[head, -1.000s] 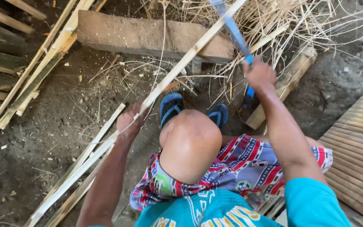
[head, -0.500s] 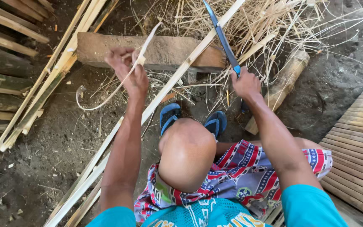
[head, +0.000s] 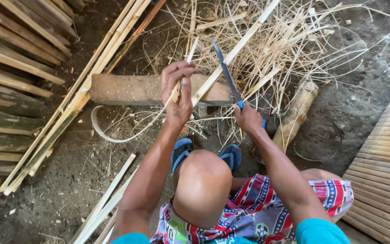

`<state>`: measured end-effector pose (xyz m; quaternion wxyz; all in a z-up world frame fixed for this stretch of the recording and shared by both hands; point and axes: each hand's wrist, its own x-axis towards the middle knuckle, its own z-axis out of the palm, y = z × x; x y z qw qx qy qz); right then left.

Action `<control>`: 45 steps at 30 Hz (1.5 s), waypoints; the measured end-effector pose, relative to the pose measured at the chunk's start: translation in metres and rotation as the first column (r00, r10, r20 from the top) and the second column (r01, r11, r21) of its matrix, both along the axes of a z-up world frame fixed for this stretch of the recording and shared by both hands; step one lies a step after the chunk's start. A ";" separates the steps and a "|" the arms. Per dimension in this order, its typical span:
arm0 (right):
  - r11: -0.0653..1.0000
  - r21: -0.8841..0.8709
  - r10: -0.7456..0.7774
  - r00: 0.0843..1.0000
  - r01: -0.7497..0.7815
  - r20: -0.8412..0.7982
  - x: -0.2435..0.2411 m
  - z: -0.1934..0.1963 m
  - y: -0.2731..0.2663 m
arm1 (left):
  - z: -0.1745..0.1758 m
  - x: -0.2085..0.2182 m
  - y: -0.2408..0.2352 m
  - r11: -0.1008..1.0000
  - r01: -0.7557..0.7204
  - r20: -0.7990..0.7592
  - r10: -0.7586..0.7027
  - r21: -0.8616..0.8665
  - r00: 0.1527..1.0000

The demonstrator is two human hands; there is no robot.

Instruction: The person sits on the ground and uses a machete to split long bamboo strips into thinner pieces. They repeatedly strike the bamboo against a wooden block, peel off thin layers, and set the finished strips aside.

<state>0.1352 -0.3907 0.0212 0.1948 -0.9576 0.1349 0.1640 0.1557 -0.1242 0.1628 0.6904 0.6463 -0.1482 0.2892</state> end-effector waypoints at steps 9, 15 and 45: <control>0.998 0.049 -0.034 0.999 0.034 -0.012 -0.007 0.004 0.005 | -0.023 0.106 -0.037 0.822 0.435 -0.786 0.025 0.368 0.618; 0.990 0.138 0.018 1.000 -0.014 -0.026 0.002 0.012 0.001 | -0.167 0.043 0.004 0.371 0.568 -0.663 0.218 0.735 0.716; 0.893 -0.267 0.352 0.932 -0.362 -0.087 0.005 0.025 -0.043 | -0.183 -0.193 0.143 0.383 0.583 -0.683 0.553 0.717 0.477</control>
